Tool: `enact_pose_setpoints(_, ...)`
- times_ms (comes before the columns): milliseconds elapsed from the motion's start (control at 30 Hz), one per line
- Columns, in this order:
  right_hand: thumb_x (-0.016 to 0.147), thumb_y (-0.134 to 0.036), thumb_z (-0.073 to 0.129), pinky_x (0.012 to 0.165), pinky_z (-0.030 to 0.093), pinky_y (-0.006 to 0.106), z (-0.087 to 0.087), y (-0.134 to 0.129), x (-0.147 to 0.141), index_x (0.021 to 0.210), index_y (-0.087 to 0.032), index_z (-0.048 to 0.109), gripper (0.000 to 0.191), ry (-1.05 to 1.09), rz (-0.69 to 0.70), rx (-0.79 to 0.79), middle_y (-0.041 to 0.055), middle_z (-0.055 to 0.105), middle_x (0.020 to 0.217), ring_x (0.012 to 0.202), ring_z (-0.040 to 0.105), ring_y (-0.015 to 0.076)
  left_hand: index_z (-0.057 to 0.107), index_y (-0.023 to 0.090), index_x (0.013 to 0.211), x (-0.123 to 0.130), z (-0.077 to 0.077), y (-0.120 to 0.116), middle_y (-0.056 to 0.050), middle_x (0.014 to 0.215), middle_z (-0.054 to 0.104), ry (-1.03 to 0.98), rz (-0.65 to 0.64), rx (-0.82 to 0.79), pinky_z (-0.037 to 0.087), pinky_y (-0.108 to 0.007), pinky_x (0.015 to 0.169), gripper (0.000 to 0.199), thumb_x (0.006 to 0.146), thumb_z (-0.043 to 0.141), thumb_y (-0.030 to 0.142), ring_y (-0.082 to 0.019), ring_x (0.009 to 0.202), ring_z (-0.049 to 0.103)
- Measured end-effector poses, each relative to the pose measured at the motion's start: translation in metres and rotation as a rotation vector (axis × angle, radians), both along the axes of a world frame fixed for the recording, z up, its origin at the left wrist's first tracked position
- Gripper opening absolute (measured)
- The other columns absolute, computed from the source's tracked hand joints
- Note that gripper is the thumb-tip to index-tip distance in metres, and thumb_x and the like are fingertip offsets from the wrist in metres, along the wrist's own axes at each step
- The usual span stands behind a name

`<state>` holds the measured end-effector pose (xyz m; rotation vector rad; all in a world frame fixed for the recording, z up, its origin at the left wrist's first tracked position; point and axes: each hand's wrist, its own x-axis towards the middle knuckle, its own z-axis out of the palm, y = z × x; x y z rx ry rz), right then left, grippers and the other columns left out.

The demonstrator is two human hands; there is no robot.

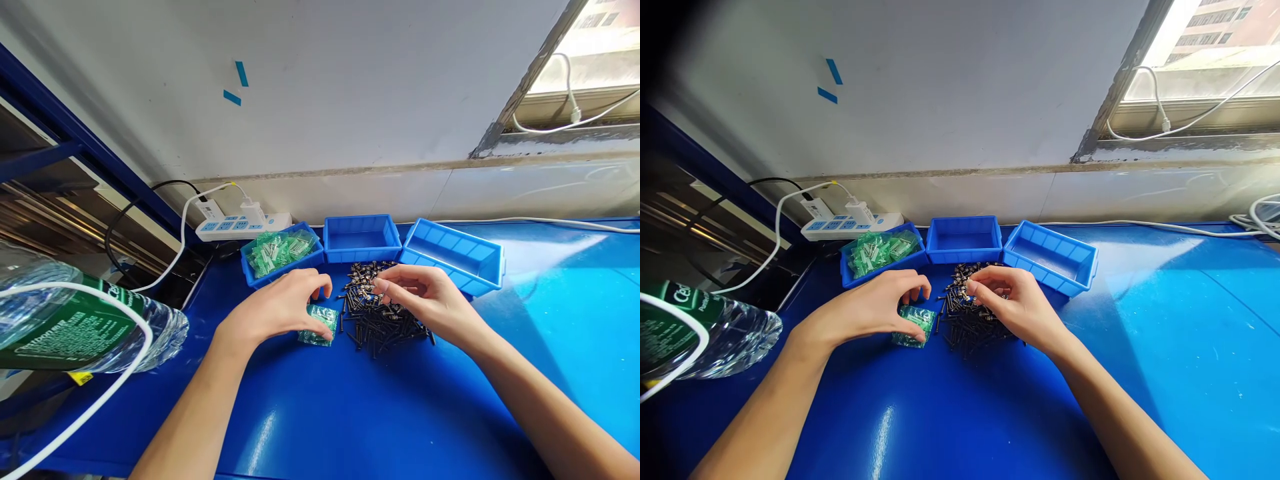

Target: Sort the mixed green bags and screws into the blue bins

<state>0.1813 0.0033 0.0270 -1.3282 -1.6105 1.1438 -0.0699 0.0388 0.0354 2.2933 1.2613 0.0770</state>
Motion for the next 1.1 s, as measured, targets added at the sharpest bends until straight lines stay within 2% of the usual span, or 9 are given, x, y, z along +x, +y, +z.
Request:
enact_pose_setpoints(100,0.082,-0.069,0.071,0.068,0.055,0.035,0.0,0.0,0.0,0.082,-0.02,0.078,0.05,-0.01,0.004,0.011,0.0079,0.077,0.082,0.076,0.071,0.0243,0.063,0.022,0.082,0.001,-0.003,0.002,0.001,0.091,0.063,-0.009,-0.007,-0.055,0.043,-0.027,0.064,0.034,0.071,0.089,0.041,-0.019,0.083,0.058)
enact_pose_setpoints(200,0.082,-0.068,0.071,0.069,0.056,0.034,0.0,0.0,0.0,0.082,-0.019,0.078,0.049,-0.003,0.008,0.012,0.0079,0.077,0.083,0.076,0.072,0.0239,0.057,0.022,0.077,0.002,-0.004,0.004,0.003,0.084,0.059,-0.037,-0.004,-0.1,0.04,-0.026,0.062,0.037,0.072,0.089,0.038,-0.017,0.077,0.053)
enact_pose_setpoints(333,0.083,-0.065,0.072,0.069,0.057,0.033,-0.003,0.0,0.0,0.082,-0.019,0.078,0.047,0.004,0.008,0.022,0.0078,0.078,0.084,0.076,0.072,0.0233,0.047,0.022,0.075,0.003,0.001,0.004,0.008,0.07,0.048,-0.101,0.022,-0.199,0.031,-0.025,0.054,0.042,0.074,0.088,0.033,-0.012,0.063,0.038)
enact_pose_setpoints(400,0.083,-0.062,0.073,0.068,0.056,0.032,-0.004,0.0,0.001,0.082,-0.019,0.077,0.044,-0.002,0.005,0.023,0.0077,0.078,0.085,0.076,0.071,0.023,0.047,0.022,0.075,0.003,0.005,0.004,0.009,0.065,0.046,-0.174,0.03,-0.206,0.03,-0.024,0.054,0.039,0.075,0.086,0.029,-0.011,0.06,0.037)
enact_pose_setpoints(600,0.084,-0.053,0.074,0.066,0.055,0.031,-0.002,-0.002,0.0,0.094,-0.018,0.079,0.037,-0.029,0.052,0.027,0.0077,0.079,0.092,0.077,0.069,0.0212,0.056,0.02,0.079,0.015,0.008,-0.001,0.007,0.068,0.058,-0.577,0.184,-0.094,0.043,-0.023,0.059,0.031,0.078,0.084,0.034,-0.011,0.063,0.053)
enact_pose_setpoints(700,0.081,-0.055,0.078,0.066,0.054,0.03,-0.001,-0.003,-0.001,0.094,-0.018,0.079,0.039,-0.038,0.098,0.006,0.0061,0.078,0.09,0.074,0.066,0.0192,0.058,0.02,0.081,0.026,0.006,-0.005,0.005,0.068,0.065,-0.719,0.226,-0.16,0.048,-0.022,0.057,0.028,0.079,0.083,0.033,-0.012,0.062,0.059)
enact_pose_setpoints(867,0.076,-0.061,0.081,0.06,0.049,0.029,-0.003,-0.001,0.002,0.08,-0.017,0.078,0.044,0.007,0.096,-0.06,0.0033,0.071,0.074,0.066,0.059,0.0165,0.062,0.02,0.087,0.033,0.005,-0.008,0.005,0.072,0.071,-0.811,0.193,-0.264,0.055,-0.02,0.06,0.02,0.081,0.08,0.024,-0.012,0.064,0.068)
enact_pose_setpoints(1100,0.072,-0.055,0.088,0.057,0.046,0.027,0.002,0.001,0.005,0.073,-0.016,0.076,0.04,0.065,0.08,-0.051,0.0011,0.067,0.065,0.062,0.058,0.0153,0.068,0.02,0.103,0.031,0.0,-0.006,0.0,0.092,0.081,-0.842,0.127,-0.237,0.062,-0.023,0.079,0.024,0.081,0.078,0.017,-0.016,0.089,0.078)
